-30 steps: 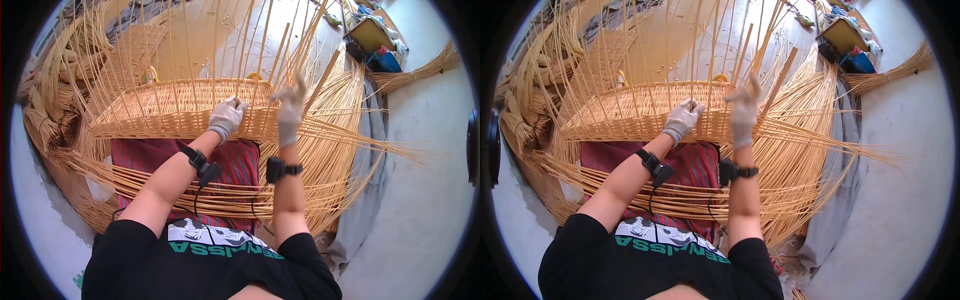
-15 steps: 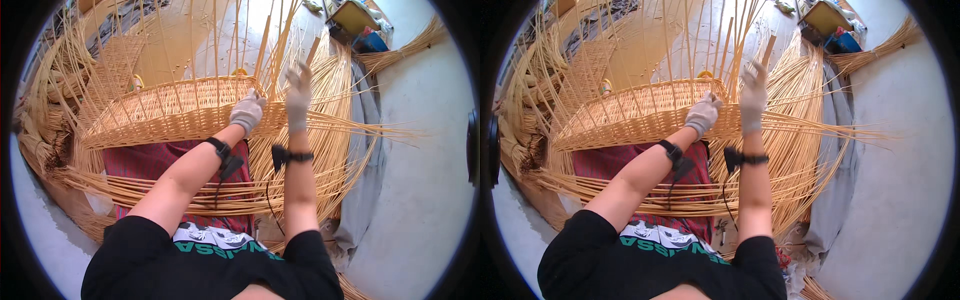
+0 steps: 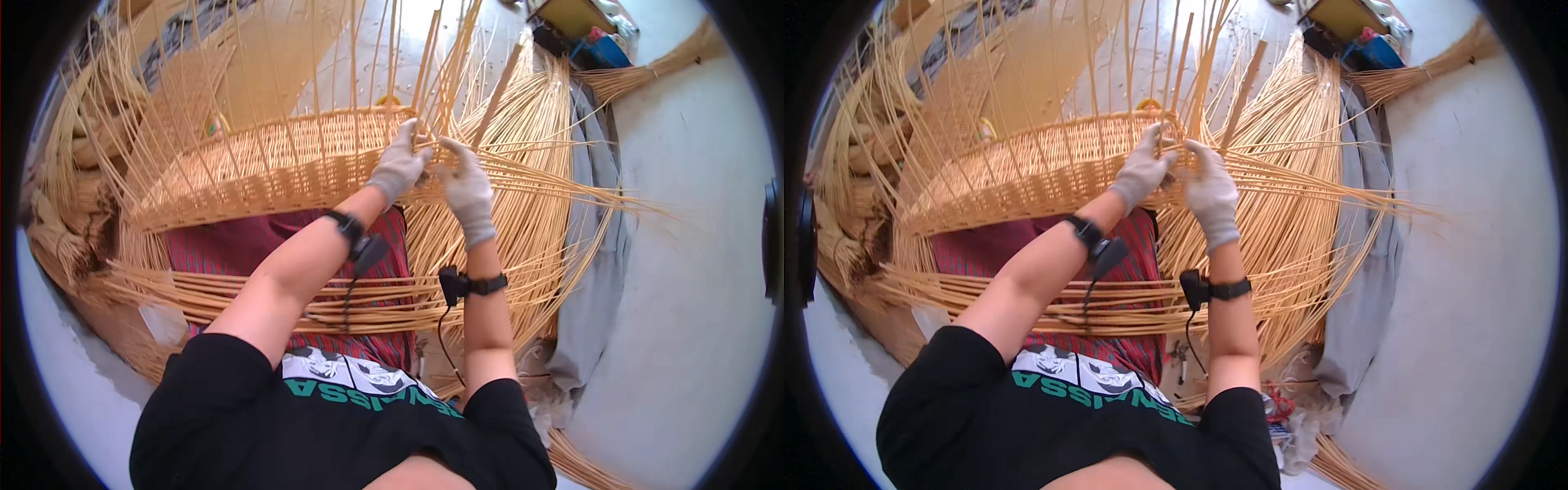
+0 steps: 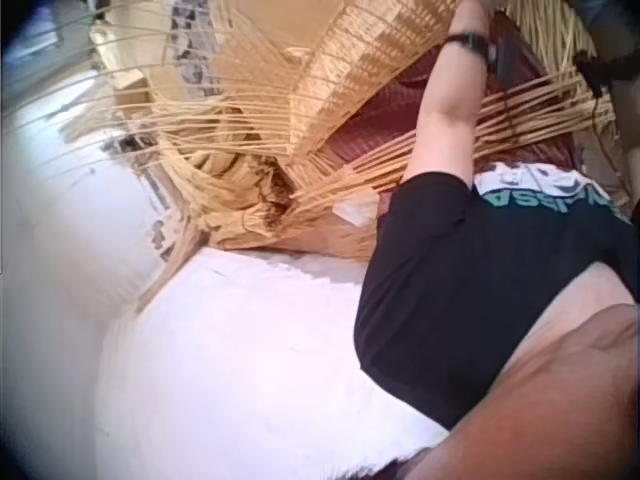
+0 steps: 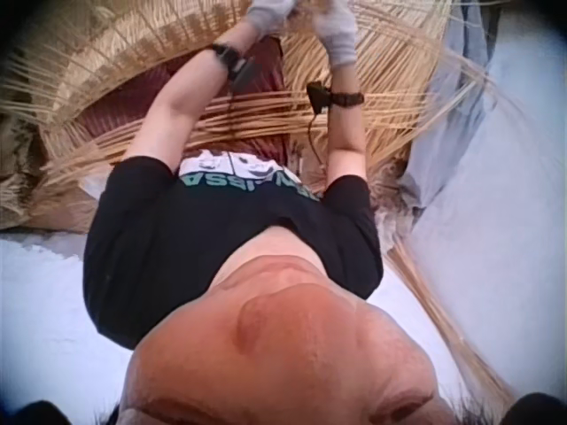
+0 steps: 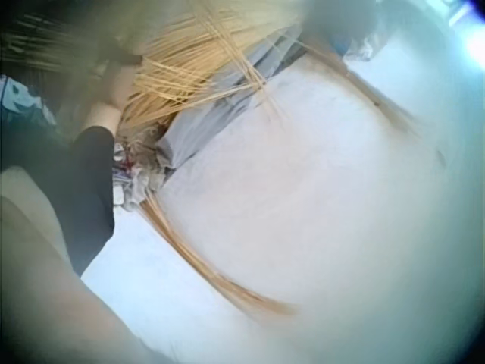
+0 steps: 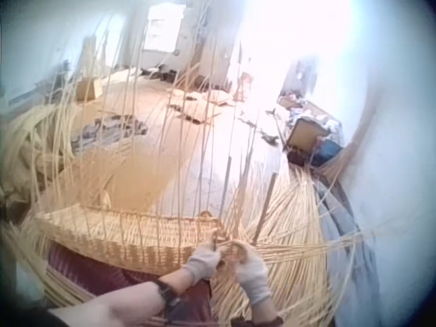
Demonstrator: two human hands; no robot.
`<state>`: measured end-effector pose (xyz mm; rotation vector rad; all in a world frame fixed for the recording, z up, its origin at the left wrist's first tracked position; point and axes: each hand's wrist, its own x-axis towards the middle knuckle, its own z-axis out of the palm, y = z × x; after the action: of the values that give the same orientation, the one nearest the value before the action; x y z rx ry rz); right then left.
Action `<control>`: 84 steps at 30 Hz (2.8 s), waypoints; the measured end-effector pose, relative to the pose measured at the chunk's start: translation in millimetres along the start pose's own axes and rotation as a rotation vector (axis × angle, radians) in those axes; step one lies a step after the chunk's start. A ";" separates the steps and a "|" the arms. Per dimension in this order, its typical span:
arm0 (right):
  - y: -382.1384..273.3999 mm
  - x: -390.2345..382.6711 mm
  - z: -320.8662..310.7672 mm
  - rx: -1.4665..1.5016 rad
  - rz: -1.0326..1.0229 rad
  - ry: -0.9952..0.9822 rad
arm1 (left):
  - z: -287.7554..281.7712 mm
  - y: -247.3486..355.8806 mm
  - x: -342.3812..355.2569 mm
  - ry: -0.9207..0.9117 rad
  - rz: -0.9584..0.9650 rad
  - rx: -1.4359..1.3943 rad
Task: Weave a wicker basket using long wooden strips.
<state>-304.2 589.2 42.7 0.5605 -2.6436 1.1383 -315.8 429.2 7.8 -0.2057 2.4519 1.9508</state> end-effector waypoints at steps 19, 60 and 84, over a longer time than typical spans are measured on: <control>32.2 74.1 -34.9 -0.726 0.296 -0.393 | -529.6 -165.2 -163.1 0.698 -0.157 -0.017; -170.3 -241.6 -99.1 0.681 0.219 0.404 | -278.1 23.0 -409.6 0.349 0.613 0.235; -27.6 -23.8 137.2 0.509 0.320 0.340 | -359.5 -94.5 -154.6 0.256 0.197 -0.834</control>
<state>-276.6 477.6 -40.5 -0.0002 -2.1956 1.8353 -124.0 75.2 10.8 -0.2208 1.6399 3.0912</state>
